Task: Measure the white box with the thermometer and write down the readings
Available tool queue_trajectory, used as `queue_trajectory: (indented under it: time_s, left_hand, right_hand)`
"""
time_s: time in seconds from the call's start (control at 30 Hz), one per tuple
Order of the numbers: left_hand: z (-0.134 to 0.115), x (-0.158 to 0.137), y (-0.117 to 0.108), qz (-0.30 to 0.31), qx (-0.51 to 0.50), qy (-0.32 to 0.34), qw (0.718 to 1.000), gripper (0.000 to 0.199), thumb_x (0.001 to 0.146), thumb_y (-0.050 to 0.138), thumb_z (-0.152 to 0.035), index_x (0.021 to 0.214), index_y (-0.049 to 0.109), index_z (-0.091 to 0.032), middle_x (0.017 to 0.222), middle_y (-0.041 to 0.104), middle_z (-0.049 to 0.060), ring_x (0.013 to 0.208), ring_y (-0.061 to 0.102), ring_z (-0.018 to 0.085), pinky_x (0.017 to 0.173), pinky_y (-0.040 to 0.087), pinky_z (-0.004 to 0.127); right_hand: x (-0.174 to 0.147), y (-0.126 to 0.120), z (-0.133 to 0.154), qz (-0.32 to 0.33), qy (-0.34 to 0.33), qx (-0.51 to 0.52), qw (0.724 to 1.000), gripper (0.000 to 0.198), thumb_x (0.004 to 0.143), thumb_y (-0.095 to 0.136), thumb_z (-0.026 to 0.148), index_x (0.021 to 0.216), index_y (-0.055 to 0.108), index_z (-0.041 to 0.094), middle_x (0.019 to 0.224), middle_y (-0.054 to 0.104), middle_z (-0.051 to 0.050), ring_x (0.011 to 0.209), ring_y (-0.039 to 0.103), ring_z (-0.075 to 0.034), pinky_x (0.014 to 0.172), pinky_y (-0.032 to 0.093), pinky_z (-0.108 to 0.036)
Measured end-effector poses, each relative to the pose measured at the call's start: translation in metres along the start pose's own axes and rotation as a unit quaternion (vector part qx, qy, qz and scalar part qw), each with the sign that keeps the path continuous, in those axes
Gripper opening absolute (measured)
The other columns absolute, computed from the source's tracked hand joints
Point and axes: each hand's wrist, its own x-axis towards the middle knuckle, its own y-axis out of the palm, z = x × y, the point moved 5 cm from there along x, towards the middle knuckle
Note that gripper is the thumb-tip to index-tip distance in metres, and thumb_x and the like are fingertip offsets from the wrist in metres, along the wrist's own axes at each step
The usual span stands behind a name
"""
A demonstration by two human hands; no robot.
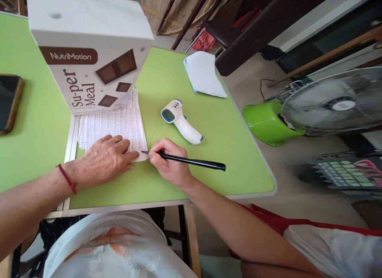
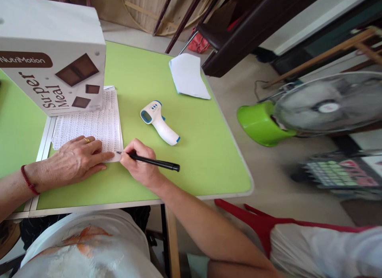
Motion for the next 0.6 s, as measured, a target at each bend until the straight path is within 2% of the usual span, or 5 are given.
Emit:
queue_trajectory:
  time_s: [0.13,0.6]
  left_hand:
    - [-0.0003,0.0006,-0.0003,0.004,0.005,0.002,1.0,0.022,0.095,0.055,-0.031,0.113,0.065,-0.022,0.086,0.058,0.007,0.072,0.055,0.021,0.067,0.045,0.033]
    - [-0.0007,0.0006,0.0001,0.007,0.003,0.0,1.0,0.023,0.095,0.055,-0.031,0.113,0.066,-0.022,0.087,0.059,0.007,0.073,0.056,0.022,0.068,0.048,0.035]
  right_hand:
    - [-0.0004,-0.0021,-0.0013,-0.024,0.01,0.001,1.0,0.014,0.074,0.057,0.021,0.063,0.049,0.023,0.05,0.05,0.006,0.046,0.045,-0.011,0.047,0.037,-0.024]
    - [-0.0004,-0.0027,-0.0002,-0.028,-0.02,-0.007,0.999,0.015,0.074,0.057,0.018,0.064,0.047,0.023,0.051,0.048,0.007,0.046,0.044,-0.01,0.047,0.037,-0.024]
